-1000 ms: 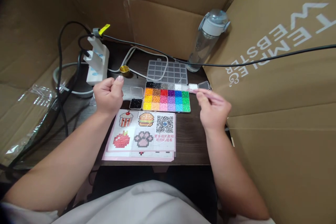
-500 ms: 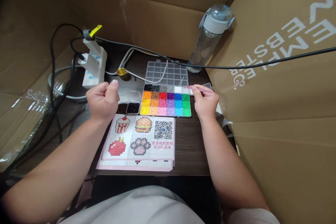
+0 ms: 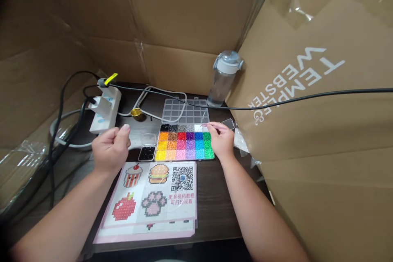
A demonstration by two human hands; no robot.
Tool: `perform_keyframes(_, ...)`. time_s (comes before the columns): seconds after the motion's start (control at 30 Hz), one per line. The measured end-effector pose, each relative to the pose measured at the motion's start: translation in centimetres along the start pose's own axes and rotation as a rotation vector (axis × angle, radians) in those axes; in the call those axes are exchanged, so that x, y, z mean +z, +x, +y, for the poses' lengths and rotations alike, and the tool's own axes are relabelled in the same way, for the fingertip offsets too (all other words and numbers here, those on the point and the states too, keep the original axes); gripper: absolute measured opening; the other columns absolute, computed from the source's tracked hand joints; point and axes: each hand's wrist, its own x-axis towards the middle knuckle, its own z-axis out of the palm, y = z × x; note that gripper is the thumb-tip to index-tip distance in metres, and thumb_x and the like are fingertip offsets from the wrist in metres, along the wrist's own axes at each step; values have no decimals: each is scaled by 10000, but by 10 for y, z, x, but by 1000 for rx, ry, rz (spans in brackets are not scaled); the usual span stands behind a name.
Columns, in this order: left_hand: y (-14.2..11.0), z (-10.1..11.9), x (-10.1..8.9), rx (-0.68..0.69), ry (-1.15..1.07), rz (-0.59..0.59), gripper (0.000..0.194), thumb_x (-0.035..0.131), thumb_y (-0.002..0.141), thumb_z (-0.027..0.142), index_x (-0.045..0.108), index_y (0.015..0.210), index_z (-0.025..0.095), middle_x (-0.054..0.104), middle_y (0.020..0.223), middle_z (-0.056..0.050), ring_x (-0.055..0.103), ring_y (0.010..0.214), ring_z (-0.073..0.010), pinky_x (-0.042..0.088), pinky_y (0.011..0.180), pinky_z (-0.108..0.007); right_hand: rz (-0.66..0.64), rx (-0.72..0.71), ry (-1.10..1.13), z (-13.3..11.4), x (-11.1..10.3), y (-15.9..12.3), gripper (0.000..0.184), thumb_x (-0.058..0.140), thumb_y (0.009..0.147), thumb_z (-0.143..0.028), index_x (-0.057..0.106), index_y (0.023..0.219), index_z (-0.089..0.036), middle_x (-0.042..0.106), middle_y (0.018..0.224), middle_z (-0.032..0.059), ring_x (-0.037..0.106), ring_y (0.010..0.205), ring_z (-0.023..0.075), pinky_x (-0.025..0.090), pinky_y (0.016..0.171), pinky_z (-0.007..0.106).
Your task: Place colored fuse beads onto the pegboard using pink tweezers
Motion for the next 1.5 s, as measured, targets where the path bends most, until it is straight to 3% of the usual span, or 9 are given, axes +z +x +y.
perform_keyframes(0.57, 0, 4, 0, -2, 37, -12, 535, 577, 861, 436, 277, 493, 190, 327, 439, 46, 306, 432, -75, 263, 444, -277, -144, -92, -96, -5, 11, -5, 145, 681, 777, -289, 779, 789, -183, 775, 840, 85, 728, 818, 218, 568, 813, 355)
perform_keyframes(1.5, -4, 5, 4, 68, -63, -5, 536, 574, 882, 390, 255, 501, 189, 294, 448, 57, 271, 435, -59, 234, 436, -271, -142, -205, -306, -3, 5, -14, 111, 675, 801, -259, 771, 799, -204, 769, 820, 57, 724, 804, 215, 568, 774, 350)
